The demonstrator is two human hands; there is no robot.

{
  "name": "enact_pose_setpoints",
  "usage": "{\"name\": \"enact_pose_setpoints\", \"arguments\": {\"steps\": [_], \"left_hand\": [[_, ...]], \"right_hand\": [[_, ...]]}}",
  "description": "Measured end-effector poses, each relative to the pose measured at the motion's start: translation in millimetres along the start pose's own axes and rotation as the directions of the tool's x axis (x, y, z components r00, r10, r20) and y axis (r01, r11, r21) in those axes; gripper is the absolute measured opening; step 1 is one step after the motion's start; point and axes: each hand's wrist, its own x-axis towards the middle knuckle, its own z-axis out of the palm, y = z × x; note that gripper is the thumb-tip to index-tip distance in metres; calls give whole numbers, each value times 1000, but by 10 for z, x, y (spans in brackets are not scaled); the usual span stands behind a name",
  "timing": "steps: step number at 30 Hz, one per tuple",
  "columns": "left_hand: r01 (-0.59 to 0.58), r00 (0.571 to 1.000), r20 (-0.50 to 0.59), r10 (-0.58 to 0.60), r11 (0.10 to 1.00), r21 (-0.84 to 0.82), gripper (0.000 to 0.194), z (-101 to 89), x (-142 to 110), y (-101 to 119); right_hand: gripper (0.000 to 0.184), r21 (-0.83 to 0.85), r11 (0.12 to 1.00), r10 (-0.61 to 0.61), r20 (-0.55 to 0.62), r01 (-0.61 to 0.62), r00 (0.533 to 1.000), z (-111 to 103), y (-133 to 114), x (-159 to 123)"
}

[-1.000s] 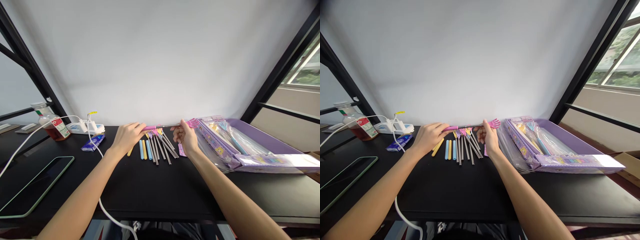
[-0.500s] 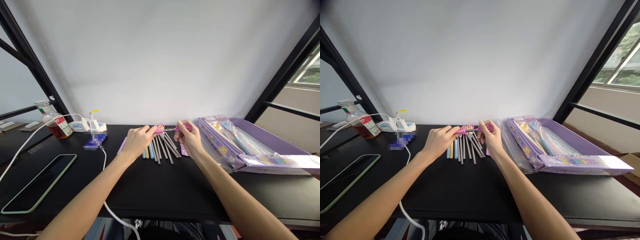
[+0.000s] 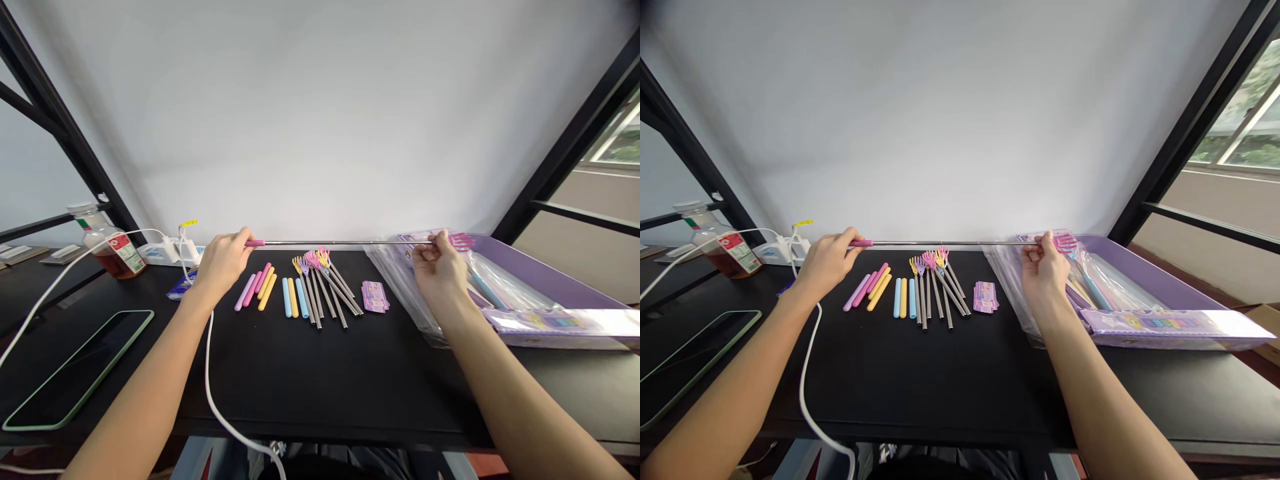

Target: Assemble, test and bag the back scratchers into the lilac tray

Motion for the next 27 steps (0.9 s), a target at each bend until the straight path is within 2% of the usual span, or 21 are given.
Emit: {"name": "enact_pose_setpoints", "arguments": {"steps": [1, 3, 5, 8, 10, 12, 15, 17, 19, 23, 27], "left_hand": [[39, 999, -3, -39, 998, 44, 9, -14, 11, -33], [16, 1000, 18, -18, 996, 84, 18, -8, 38, 24], [-75, 997, 18, 74, 992, 101, 26, 32, 62, 193], [-210, 977, -3, 211, 974, 89, 21, 101, 78, 460], [-299, 954, -7, 301, 950, 87, 19, 122, 76, 554], [-351, 935, -13, 355, 930, 112, 21, 115, 72, 553], [-329, 942, -28, 334, 938, 107, 20, 83, 66, 390], [-264, 963, -38, 267, 963, 61, 20, 76, 53, 220], [-188, 980, -58, 189, 982, 20, 21, 86, 32, 62], [-145, 986, -79, 146, 989, 26, 23, 110, -5, -60], [-137, 977, -158, 145, 989, 63, 25, 80, -13, -12]], "right_hand": [[29, 28, 1000, 11, -31, -10, 999, -21, -37, 48], [29, 22, 997, 77, 18, -77, 997, -30, -42, 38], [29, -49, 986, 163, 143, -157, 976, 3, 24, -85], [28, -162, 963, 258, 319, -215, 912, 90, 160, -347], [28, -207, 951, 294, 392, -227, 872, 141, 226, -480], [30, -220, 952, 289, 417, -213, 862, 168, 246, -523], [33, -128, 975, 212, 309, -181, 927, 138, 168, -385], [35, -20, 989, 146, 162, -145, 976, 69, 53, -199], [37, 61, 995, 79, 27, -80, 997, -22, -69, -14], [37, 88, 996, 17, 34, -20, 999, -144, -163, 139], [42, 19, 996, 85, 70, -87, 994, -116, -113, 50]]}}
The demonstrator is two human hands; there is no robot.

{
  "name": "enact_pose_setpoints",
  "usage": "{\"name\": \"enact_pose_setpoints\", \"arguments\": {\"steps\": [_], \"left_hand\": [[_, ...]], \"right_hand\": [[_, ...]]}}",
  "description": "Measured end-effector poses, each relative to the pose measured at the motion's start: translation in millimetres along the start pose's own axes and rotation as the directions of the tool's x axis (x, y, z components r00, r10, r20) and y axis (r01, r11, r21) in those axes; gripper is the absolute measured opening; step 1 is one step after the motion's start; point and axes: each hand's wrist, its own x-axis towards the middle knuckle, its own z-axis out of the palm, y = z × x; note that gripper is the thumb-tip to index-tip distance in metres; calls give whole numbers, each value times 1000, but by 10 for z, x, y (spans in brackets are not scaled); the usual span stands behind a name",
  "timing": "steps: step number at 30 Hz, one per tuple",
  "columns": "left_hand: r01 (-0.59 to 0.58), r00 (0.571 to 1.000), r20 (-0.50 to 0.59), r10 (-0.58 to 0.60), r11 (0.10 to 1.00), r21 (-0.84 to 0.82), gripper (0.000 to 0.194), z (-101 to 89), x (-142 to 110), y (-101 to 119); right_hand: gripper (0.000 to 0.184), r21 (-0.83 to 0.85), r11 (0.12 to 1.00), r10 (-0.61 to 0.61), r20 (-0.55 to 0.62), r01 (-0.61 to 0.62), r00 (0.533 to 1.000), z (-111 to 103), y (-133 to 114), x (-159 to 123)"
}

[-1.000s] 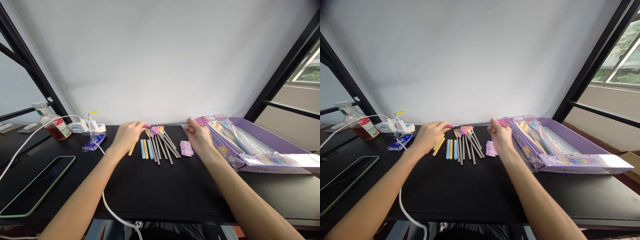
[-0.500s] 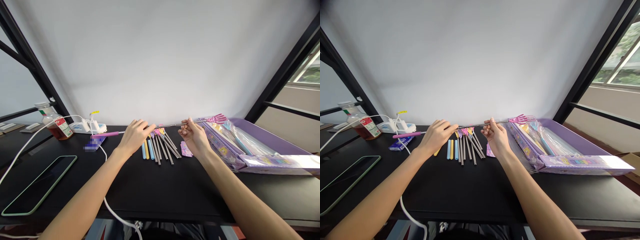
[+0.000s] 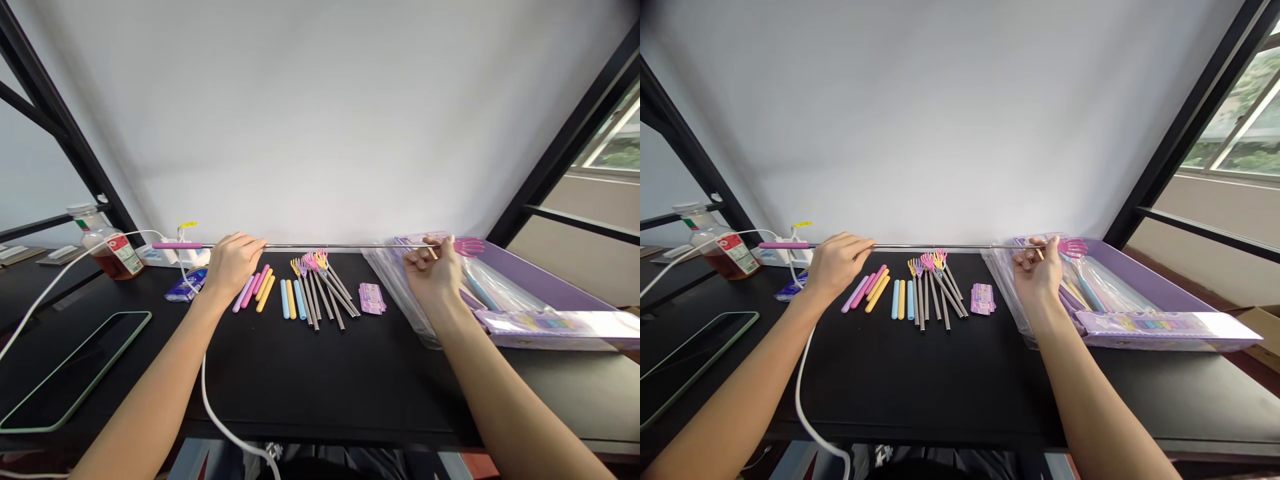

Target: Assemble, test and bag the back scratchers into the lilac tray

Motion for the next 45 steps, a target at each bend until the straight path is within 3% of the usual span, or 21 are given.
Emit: {"name": "enact_pose_setpoints", "arguments": {"steps": [3, 7, 9, 11, 13, 15, 16, 18, 21, 24, 27, 29, 31, 34, 39, 42, 45], "left_hand": [[10, 999, -38, -10, 1000, 9, 25, -32, -1, -4], [-1, 999, -50, 0, 1000, -27, 26, -36, 9, 1], [-31, 999, -41, 30, 999, -43, 26, -23, 38, 77], [-76, 997, -1, 76, 996, -45, 27, -6, 75, 205], [-115, 992, 44, 117, 993, -38, 28, 6, 102, 333], [-133, 989, 58, 135, 990, -42, 26, 5, 100, 395], [-131, 989, 55, 134, 990, -48, 23, -1, 88, 387], [-103, 993, 49, 105, 994, -44, 18, -22, 46, 295], [-9, 997, 74, 7, 1000, 23, 19, -66, -18, 74], [43, 990, 132, -49, 998, 48, 26, -92, -23, -10], [-52, 983, 176, 57, 998, -30, 32, -75, 28, 161], [-107, 980, 161, 114, 993, -52, 35, -47, 58, 346], [-149, 979, 127, 157, 986, -73, 35, -18, 63, 512], [-203, 971, 105, 213, 974, -98, 39, 15, 32, 673], [-151, 968, 170, 184, 970, -191, 37, 19, -6, 830], [-66, 961, 246, 125, 969, -237, 38, -3, 42, 858], [31, 923, 377, 70, 967, -255, 36, -32, 199, 816]], "right_hand": [[48, -2, 999, 34, -20, -34, 999, 17, -29, -17], [43, -3, 999, -50, -20, 50, 999, 6, -55, -22], [36, -94, 993, -62, 73, 69, 995, 48, 38, -118], [30, -215, 976, 14, 227, 36, 974, 130, 194, -284], [30, -283, 959, 138, 391, -24, 910, 218, 350, -456], [33, -316, 948, 191, 457, -42, 869, 268, 435, -551], [33, -314, 948, 188, 458, -40, 869, 272, 439, -554], [30, -257, 966, 122, 392, -19, 912, 236, 376, -470], [25, -86, 996, -23, 167, 38, 986, 128, 204, -236], [25, -34, 997, -72, 39, 73, 997, 73, 135, -126], [26, -168, 986, 37, 179, -6, 983, 141, 260, -295], [30, -254, 963, 175, 338, -90, 925, 219, 393, -500], [36, -326, 942, 230, 464, -76, 855, 276, 500, -682], [39, -379, 924, 266, 536, -54, 801, 288, 558, -795], [43, -440, 897, 273, 492, -34, 827, 224, 508, -661], [44, -527, 845, 206, 475, 89, 855, 211, 429, -537], [44, -605, 758, 156, 530, 244, 833, 243, 256, -362]]}}
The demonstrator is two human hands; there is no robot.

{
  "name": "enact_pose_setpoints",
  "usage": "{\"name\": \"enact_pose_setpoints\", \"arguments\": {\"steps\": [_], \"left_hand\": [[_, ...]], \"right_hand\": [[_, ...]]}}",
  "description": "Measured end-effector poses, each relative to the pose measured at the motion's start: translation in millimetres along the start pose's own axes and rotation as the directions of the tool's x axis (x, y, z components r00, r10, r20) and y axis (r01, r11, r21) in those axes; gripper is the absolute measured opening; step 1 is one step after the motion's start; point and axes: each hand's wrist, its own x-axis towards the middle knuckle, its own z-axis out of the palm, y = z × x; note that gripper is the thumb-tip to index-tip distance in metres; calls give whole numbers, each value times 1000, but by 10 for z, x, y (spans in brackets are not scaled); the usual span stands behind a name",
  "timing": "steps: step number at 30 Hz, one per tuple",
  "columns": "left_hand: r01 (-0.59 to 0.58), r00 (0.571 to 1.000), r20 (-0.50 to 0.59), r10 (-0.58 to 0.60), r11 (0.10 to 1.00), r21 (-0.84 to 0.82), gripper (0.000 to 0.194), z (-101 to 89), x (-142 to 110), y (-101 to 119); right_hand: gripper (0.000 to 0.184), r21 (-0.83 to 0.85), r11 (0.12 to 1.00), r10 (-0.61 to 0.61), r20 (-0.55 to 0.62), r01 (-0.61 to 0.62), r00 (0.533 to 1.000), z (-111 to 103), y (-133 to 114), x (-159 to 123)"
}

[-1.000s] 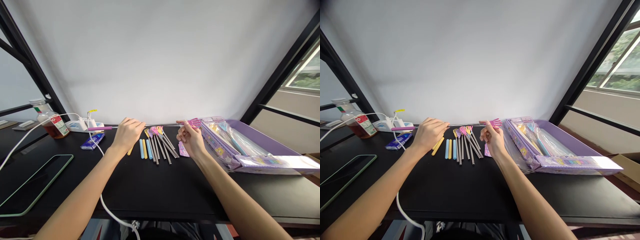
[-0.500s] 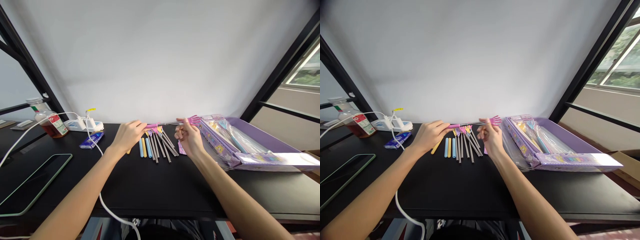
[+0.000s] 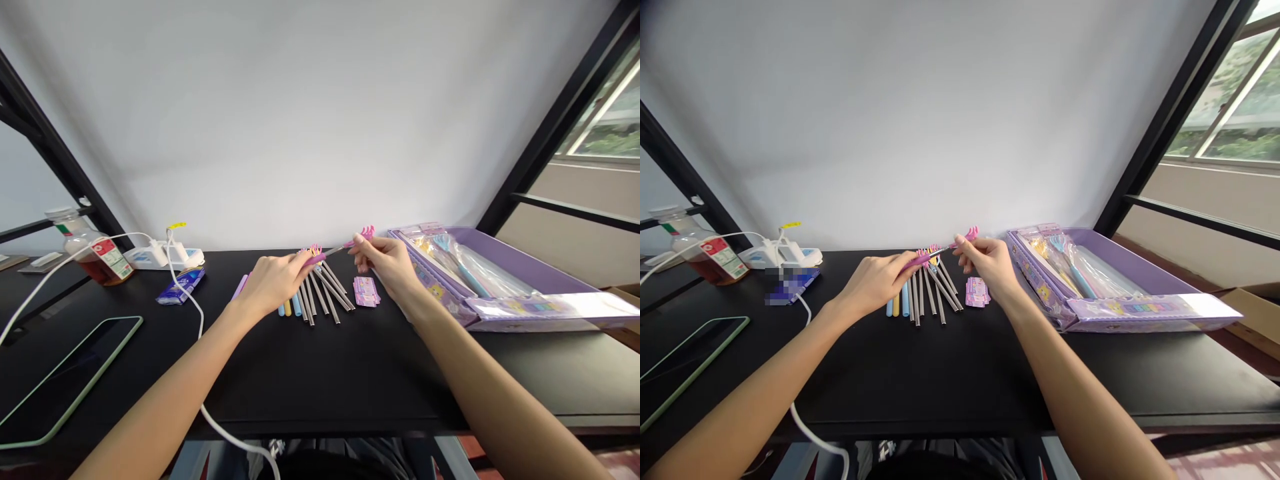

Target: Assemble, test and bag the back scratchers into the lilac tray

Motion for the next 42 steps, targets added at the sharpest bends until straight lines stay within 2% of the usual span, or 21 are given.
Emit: {"name": "enact_pose_setpoints", "arguments": {"steps": [4, 6, 7, 8, 10, 11, 13, 17, 20, 24, 27, 28, 29, 31, 33, 35, 38, 42], "left_hand": [[140, 975, 185, -119, 985, -105, 31, -131, 245, 0], [151, 966, 228, -123, 982, -111, 30, -130, 302, 49], [145, 965, 233, -119, 984, -100, 30, -106, 302, 79], [142, 966, 231, -120, 986, -83, 30, -69, 284, 105], [154, 963, 230, -137, 986, -56, 30, 26, 213, 134], [163, 960, 239, -147, 985, -50, 31, 74, 169, 132], [175, 952, 263, -157, 983, -47, 32, 151, 87, 98], [194, 937, 299, -181, 981, -15, 34, 215, 4, 3], [208, 937, 286, -201, 978, 5, 34, 212, -3, -10], [207, 955, 229, -188, 976, -63, 30, 169, 0, 26], [228, 967, 170, -189, 940, -252, 29, 153, 7, 43], [245, 968, 155, -200, 894, -376, 29, 156, 13, 48], [260, 965, 149, -214, 810, -526, 31, 163, 19, 56], [272, 958, 174, -228, 528, -804, 35, 175, 33, 82], [264, 952, 218, -215, 219, -939, 34, 169, 43, 124], [271, 948, 262, -181, 27, -962, 31, 142, 45, 173], [298, 939, 312, -147, -108, -948, 28, 91, 41, 231], [304, 925, 335, -180, -178, -936, 32, 83, 50, 255]], "right_hand": [[40, -135, 988, -78, -8, 76, 997, -327, -199, 222], [35, -407, 909, -120, -54, 88, 991, -489, -241, 268], [32, -591, 804, -146, -80, 71, 986, -562, -237, 263], [27, -756, 654, -160, -97, 32, 982, -626, -217, 242], [23, -935, 347, -110, -117, -72, 987, -726, -139, 171], [24, -964, 243, -45, -126, -112, 991, -760, -91, 132], [31, -977, 139, 92, -148, -160, 985, -797, -5, 74], [36, -976, 56, 204, -195, -211, 959, -776, 60, 45], [39, -972, 46, 201, -218, -231, 955, -727, 33, 41], [35, -963, 60, 21, -264, -264, 964, -674, -37, 17], [27, -970, 139, -204, -225, -200, 953, -612, -108, -5], [24, -975, 177, -286, -183, -136, 941, -574, -130, -13], [23, -975, 218, -366, -126, -46, 922, -526, -147, -22], [21, -941, 287, -499, 13, 180, 866, -397, -155, -47], [22, -866, 322, -565, 149, 383, 811, -239, -123, -80], [23, -793, 323, -572, 272, 517, 774, -78, -57, -124], [22, -705, 310, -542, 421, 638, 727, 111, 53, -199], [22, -633, 317, -523, 504, 706, 687, 214, 123, -267]]}}
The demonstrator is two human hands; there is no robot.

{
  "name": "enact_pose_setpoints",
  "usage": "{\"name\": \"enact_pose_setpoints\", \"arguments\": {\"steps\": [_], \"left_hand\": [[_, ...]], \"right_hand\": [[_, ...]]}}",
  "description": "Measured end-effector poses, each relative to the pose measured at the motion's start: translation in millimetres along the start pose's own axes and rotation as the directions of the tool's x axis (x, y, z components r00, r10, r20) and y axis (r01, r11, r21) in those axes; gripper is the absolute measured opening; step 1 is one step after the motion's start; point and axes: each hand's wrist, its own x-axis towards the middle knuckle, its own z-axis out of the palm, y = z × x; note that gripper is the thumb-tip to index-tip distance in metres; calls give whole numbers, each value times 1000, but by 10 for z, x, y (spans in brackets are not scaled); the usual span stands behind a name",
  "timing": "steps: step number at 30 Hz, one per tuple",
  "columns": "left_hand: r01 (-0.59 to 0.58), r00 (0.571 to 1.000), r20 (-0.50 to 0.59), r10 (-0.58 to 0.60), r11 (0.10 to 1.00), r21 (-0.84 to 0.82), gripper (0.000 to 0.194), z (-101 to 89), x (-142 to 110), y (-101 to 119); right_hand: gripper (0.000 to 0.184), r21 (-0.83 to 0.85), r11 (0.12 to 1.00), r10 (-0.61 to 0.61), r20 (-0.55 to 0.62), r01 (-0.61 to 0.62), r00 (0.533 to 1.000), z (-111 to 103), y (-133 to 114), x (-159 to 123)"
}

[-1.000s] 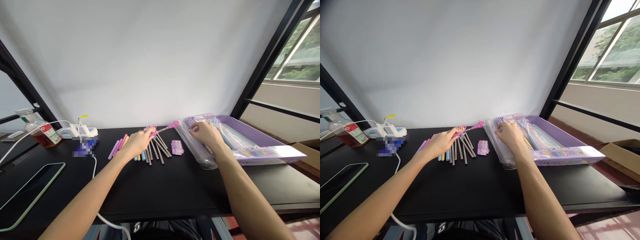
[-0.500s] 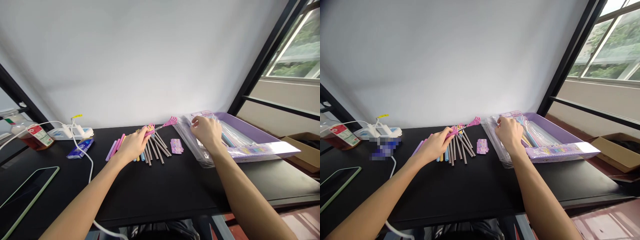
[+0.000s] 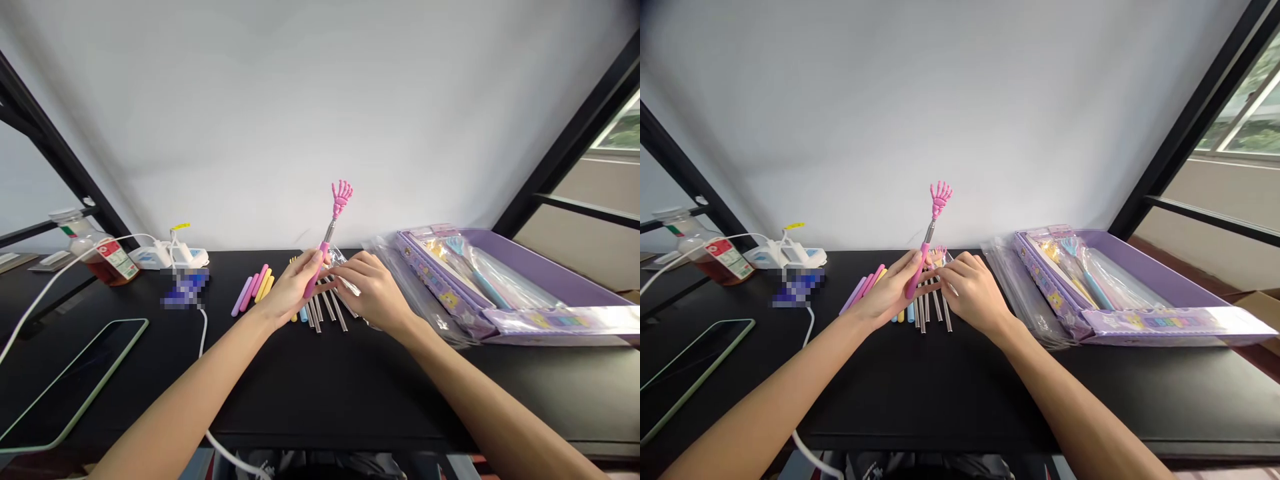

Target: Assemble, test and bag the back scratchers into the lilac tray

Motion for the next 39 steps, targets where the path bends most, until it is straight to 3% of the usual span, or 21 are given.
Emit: {"name": "enact_pose_setpoints", "arguments": {"steps": [12, 18, 24, 27, 32, 36, 39], "left_hand": [[26, 981, -192, -23, 1000, 14, 28, -59, 91, -217], [-22, 943, -332, 17, 1000, -13, 30, -57, 82, -162], [14, 936, -346, -59, 991, -133, 34, -46, 73, -213], [8, 937, -341, -70, 983, -181, 35, 15, 58, -251], [-26, 944, -328, -46, 977, -210, 32, 136, 22, -240], [-40, 946, -322, -23, 981, -188, 30, 171, 0, -229], [-41, 948, -318, 0, 991, -124, 34, 163, -3, -224]], "right_hand": [[20, 166, 985, 51, -9, -49, 999, 28, 43, -17], [12, 195, 973, 109, 72, -121, 991, 16, -90, 22], [24, 248, 941, 199, 148, -231, 969, 92, -225, 49], [20, 331, 878, 292, 206, -347, 934, 145, -244, 42], [26, 538, 676, 376, 335, -503, 864, 184, -243, 54], [18, 655, 543, 426, 325, -526, 845, 214, -245, 61], [14, 676, 516, 426, 331, -527, 842, 235, -248, 60]]}}
